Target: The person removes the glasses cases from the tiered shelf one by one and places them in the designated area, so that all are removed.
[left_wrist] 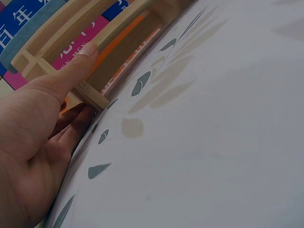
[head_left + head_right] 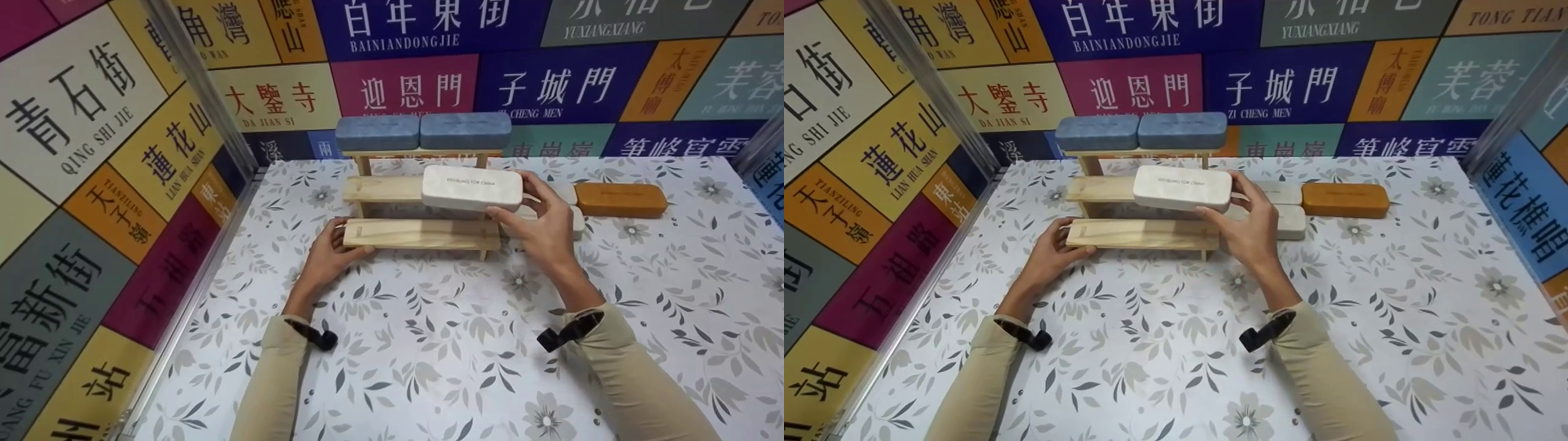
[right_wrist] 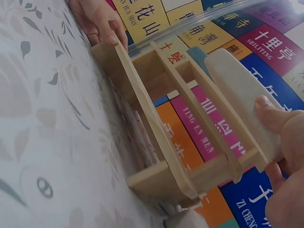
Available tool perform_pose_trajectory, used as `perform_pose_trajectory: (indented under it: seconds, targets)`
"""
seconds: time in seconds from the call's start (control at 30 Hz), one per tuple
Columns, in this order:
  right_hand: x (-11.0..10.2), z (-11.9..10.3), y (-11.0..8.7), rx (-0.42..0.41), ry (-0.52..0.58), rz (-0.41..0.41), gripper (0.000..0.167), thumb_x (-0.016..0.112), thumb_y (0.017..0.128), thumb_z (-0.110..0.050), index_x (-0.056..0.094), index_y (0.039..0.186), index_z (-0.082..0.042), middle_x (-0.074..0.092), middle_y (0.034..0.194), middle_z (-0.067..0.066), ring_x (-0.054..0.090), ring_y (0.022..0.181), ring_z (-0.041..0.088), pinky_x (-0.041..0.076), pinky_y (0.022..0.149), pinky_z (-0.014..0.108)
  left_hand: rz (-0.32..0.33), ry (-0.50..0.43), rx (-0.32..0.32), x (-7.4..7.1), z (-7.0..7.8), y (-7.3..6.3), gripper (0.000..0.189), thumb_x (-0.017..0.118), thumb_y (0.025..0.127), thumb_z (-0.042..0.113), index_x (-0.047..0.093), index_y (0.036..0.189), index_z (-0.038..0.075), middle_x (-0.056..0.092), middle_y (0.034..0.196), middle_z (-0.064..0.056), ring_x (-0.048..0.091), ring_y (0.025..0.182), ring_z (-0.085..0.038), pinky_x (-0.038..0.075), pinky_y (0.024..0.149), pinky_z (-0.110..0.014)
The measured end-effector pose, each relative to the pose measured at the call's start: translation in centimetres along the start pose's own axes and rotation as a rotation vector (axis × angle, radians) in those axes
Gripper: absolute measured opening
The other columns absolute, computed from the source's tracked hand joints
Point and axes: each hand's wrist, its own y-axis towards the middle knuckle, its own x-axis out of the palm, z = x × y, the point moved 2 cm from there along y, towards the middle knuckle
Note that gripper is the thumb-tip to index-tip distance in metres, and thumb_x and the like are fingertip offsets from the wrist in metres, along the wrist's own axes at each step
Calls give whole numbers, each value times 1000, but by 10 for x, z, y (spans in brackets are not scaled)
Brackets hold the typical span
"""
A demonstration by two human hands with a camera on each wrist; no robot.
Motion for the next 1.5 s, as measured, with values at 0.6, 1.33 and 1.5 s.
perform_pose_trajectory:
  seconds: [0.6, 1.33, 1.5]
  targets:
    - [-51, 9, -2, 14, 38, 20, 81, 95, 84, -9, 59, 156, -15, 63, 150, 13, 64, 130, 16, 55, 108, 17, 7, -16, -23, 1, 1, -1, 96, 96, 85, 36, 45, 161, 9, 64, 148, -8, 65, 135, -23, 56, 115, -39]
    - [-124, 29, -2, 107, -100, 112, 83, 93, 87, -11, 55, 160, -22, 67, 142, -4, 64, 121, 8, 55, 96, 9, -12, -4, -1, 1, 1, -1, 94, 93, 89, 30, 40, 163, 5, 61, 152, -13, 64, 138, -28, 56, 115, -43]
    - [-139, 33, -1, 113, 31, 114, 83, 93, 85, -5, 56, 158, -17, 64, 141, -3, 64, 122, 9, 55, 97, 8, -5, 7, -12, 0, 1, -1, 95, 94, 88, 33, 41, 163, 7, 61, 153, -12, 64, 139, -27, 55, 116, -43]
